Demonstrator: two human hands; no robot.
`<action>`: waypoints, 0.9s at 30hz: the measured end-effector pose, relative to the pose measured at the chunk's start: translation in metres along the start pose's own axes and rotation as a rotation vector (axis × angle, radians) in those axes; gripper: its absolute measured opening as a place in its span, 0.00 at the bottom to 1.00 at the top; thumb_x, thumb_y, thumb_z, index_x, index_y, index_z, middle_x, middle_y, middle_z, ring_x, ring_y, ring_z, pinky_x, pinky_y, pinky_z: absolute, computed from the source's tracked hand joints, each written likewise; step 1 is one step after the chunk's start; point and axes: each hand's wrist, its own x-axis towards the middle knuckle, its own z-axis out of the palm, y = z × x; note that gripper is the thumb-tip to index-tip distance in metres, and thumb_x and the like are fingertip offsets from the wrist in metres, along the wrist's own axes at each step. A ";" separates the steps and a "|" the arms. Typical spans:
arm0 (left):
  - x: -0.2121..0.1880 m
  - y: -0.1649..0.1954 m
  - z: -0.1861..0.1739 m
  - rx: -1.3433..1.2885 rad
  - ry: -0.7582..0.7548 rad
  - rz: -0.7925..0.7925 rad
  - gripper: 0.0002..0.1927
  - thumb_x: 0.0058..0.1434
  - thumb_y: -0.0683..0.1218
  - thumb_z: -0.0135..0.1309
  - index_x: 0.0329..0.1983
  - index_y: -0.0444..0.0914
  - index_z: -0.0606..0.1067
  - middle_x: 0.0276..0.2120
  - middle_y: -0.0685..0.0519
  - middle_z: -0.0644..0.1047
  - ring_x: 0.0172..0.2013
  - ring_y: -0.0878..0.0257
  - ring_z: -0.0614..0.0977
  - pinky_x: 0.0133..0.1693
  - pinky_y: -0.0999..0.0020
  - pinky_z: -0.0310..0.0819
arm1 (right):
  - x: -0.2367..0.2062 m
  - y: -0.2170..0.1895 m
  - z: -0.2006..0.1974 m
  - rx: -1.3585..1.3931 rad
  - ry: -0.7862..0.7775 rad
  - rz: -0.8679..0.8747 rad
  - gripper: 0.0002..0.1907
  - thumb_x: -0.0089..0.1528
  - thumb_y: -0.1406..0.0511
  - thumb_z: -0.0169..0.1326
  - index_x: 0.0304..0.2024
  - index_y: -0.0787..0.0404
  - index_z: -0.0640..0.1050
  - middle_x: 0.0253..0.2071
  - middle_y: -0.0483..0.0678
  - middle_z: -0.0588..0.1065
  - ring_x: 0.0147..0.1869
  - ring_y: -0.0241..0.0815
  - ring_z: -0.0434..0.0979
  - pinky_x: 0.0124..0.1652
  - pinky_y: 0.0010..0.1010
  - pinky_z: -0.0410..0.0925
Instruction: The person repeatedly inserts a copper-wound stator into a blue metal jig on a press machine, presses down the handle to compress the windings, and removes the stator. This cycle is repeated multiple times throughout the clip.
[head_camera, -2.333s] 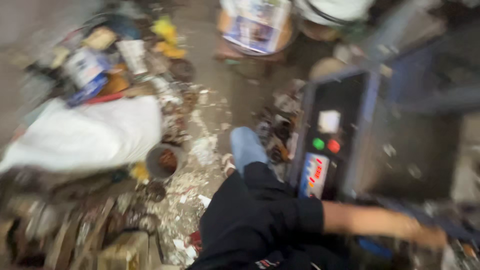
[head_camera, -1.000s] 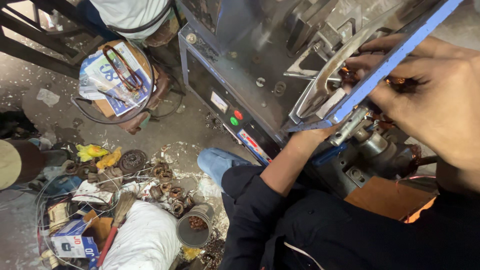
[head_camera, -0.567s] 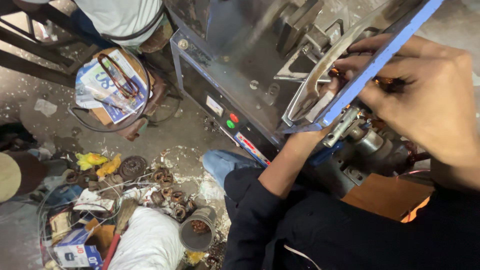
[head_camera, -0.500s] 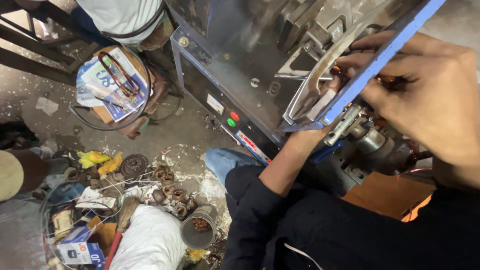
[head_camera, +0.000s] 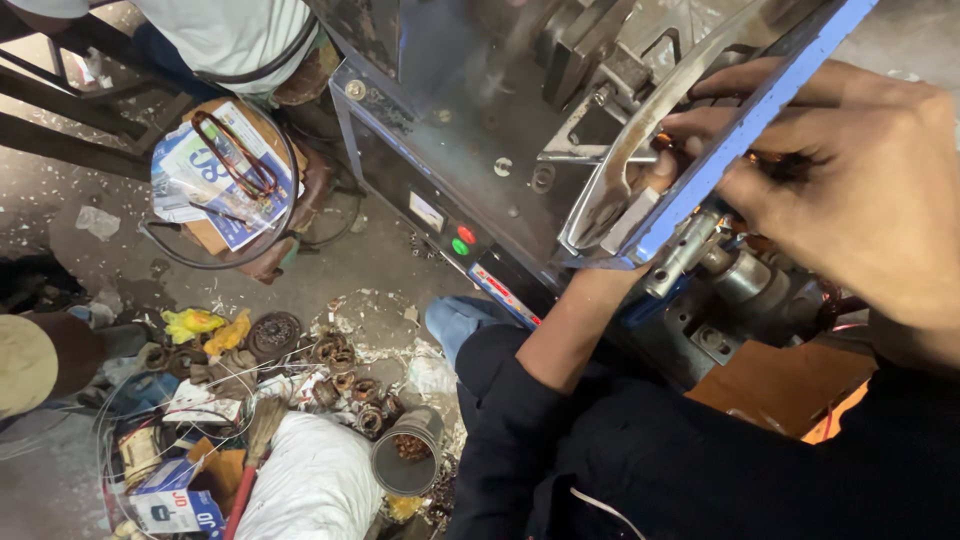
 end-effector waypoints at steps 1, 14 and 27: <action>0.000 -0.001 0.000 -0.033 0.006 -0.007 0.24 0.76 0.54 0.54 0.63 0.31 0.68 0.45 0.51 0.78 0.46 0.64 0.80 0.50 0.68 0.76 | 0.000 0.000 0.000 0.004 -0.003 0.012 0.12 0.59 0.69 0.66 0.46 0.60 0.85 0.48 0.55 0.81 0.46 0.47 0.83 0.43 0.33 0.76; 0.002 -0.009 -0.006 0.143 0.017 0.067 0.29 0.72 0.54 0.55 0.68 0.35 0.63 0.49 0.52 0.77 0.50 0.65 0.79 0.53 0.68 0.75 | -0.002 0.003 0.001 -0.018 -0.003 -0.008 0.12 0.59 0.67 0.66 0.46 0.63 0.85 0.48 0.56 0.81 0.46 0.47 0.83 0.45 0.34 0.76; 0.003 -0.010 -0.008 0.178 0.019 0.045 0.29 0.71 0.54 0.56 0.67 0.34 0.64 0.48 0.50 0.77 0.49 0.64 0.79 0.51 0.68 0.76 | -0.001 0.002 0.001 -0.005 -0.006 -0.006 0.11 0.60 0.67 0.66 0.45 0.62 0.85 0.47 0.55 0.81 0.45 0.47 0.83 0.42 0.33 0.76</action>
